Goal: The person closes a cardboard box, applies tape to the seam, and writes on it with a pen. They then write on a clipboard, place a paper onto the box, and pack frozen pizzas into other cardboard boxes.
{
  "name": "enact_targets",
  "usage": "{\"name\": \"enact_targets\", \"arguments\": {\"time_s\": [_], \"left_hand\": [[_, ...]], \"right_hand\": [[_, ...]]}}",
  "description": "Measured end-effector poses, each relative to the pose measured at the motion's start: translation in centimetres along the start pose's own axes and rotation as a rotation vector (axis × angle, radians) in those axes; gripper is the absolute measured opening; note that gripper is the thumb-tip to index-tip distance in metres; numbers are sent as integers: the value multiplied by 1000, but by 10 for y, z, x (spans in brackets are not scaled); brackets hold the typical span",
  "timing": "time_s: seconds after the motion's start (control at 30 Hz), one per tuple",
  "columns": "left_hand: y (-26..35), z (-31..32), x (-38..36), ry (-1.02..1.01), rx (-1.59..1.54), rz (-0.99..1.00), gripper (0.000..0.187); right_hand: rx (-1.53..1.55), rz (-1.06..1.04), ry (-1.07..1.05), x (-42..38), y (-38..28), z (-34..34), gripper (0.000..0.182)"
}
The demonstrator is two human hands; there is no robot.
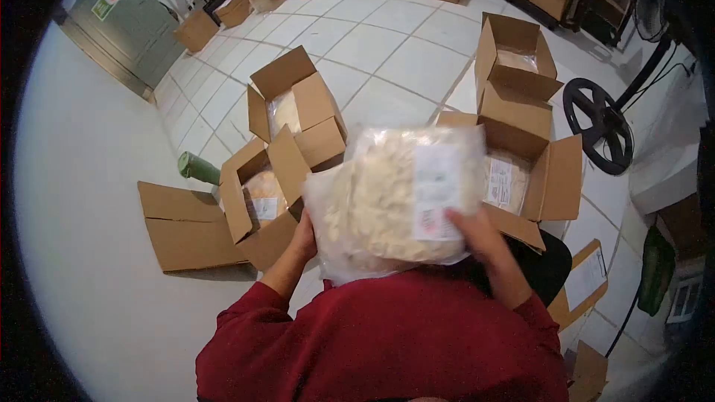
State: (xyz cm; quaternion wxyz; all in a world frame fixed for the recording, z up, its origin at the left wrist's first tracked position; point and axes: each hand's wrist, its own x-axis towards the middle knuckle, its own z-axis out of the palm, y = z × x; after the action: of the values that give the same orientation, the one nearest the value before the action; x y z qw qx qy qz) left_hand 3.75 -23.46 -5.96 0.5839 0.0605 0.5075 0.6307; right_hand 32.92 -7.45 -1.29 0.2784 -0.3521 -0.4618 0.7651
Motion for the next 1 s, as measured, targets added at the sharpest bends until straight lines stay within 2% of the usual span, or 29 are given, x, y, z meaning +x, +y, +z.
{"name": "enact_targets", "arguments": {"time_s": [0.03, 0.07, 0.13, 0.2, 0.23, 0.27, 0.3, 0.37, 0.4, 0.47, 0.5, 0.53, 0.6, 0.63, 0.67, 0.73, 0.87, 0.93, 1.0], "left_hand": [[0, -8, 6, -52, -28, 41, 62], [-1, -14, 11, -63, -27, 42, 62], [4, -12, 13, -53, -2, 61, 64], [6, -9, 10, -17, 23, 69, 65], [7, -7, 8, 9, 39, 76, 66], [8, -5, 4, 38, 59, 96, 67], [9, -3, 2, 69, 79, 114, 67], [14, 6, -7, 161, 118, 174, 69], [18, 11, -12, 211, 136, 208, 69], [25, 20, -22, 277, 144, 254, 71], [28, 24, -27, 279, 130, 267, 72], [28, 24, -31, 203, 86, 263, 73], [26, 22, -39, -26, -48, 246, 77], [22, 15, -39, 78, 41, 261, 77], [18, 9, -39, 184, 131, 265, 77], [21, -1, -38, 144, 457, -58, 69], [22, 3, -28, 99, 290, -93, 61], [22, -1, -30, 38, 278, -7, 61], [23, -1, -30, 79, 280, -27, 61]], "right_hand": [[-352, -74, -64, 1, 6, 6, 58], [-504, -76, -86, -5, 2, 8, 66], [-722, -237, -263, -4, -16, 3, 67], [-768, -147, -417, 4, -50, -8, 60], [-661, 33, -442, 9, -78, -13, 53], [-769, -107, -325, 29, -80, -35, 47], [-638, -230, -231, 58, -78, -66, 44], [-721, 85, 159, 91, -95, -104, 39], [-763, 361, 210, 126, -80, -141, 33], [-554, 563, 462, 164, -15, -211, 36], [-547, 692, 568, 157, 7, -220, 39], [-584, 441, 628, 132, 38, -222, 38], [-859, 583, 515, 143, 92, -260, 46], [-1086, 982, 313, 165, 113, -287, 57], [-1088, 986, 306, 168, 124, -289, 57], [-523, 888, 513, 160, 132, -268, 61], [-562, 900, 554, 125, 74, -223, 61], [-612, 908, 501, 136, 100, -241, 61], [-660, 922, 444, 136, 101, -239, 61]]}}
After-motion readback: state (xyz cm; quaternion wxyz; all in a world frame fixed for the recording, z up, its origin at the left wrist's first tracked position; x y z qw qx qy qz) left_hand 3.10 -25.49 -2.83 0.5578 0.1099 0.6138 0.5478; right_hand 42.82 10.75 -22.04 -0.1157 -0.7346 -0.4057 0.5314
